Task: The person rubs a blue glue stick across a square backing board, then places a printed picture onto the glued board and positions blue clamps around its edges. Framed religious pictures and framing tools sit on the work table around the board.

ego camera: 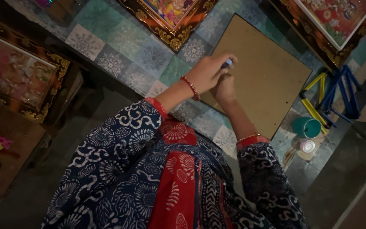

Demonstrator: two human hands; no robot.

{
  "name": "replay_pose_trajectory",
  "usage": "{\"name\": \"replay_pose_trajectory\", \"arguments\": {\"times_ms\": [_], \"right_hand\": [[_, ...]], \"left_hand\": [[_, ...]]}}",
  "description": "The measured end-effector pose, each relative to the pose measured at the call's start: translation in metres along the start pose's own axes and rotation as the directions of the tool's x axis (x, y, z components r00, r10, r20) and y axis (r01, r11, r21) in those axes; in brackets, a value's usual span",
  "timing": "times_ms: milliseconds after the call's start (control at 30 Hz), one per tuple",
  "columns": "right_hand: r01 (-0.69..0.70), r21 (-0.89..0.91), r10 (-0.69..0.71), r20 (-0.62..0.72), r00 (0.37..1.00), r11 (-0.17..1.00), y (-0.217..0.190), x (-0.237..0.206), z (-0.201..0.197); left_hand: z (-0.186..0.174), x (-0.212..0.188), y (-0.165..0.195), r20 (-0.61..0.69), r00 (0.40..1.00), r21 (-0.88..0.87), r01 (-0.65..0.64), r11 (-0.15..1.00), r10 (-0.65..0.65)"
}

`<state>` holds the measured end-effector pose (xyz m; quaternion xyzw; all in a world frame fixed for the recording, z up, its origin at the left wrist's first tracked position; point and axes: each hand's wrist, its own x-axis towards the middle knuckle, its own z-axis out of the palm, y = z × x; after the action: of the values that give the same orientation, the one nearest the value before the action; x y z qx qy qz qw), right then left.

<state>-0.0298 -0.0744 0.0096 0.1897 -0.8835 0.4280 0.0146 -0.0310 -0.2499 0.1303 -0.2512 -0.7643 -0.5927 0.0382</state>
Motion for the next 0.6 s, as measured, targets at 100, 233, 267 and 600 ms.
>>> {"name": "replay_pose_trajectory", "arguments": {"times_ms": [100,233,267,600], "right_hand": [[-0.062,0.066,0.066,-0.058,0.996,0.996,-0.014,-0.003,0.004],[-0.111,-0.073,0.098,-0.159,0.982,0.991,-0.023,-0.010,0.016],[-0.068,-0.169,0.034,-0.198,0.980,0.983,-0.023,-0.012,0.019],[-0.357,0.849,0.637,0.031,0.770,0.390,-0.034,-0.001,0.032]], "left_hand": [[-0.001,0.000,0.000,0.006,1.000,-0.009,-0.013,1.000,0.013],[-0.003,-0.002,0.001,0.028,1.000,-0.026,-0.011,1.000,0.012],[-0.003,-0.004,0.003,0.033,0.999,0.004,0.006,1.000,-0.006],[-0.006,-0.017,0.022,-0.105,0.994,0.068,0.016,0.998,-0.009]]}}
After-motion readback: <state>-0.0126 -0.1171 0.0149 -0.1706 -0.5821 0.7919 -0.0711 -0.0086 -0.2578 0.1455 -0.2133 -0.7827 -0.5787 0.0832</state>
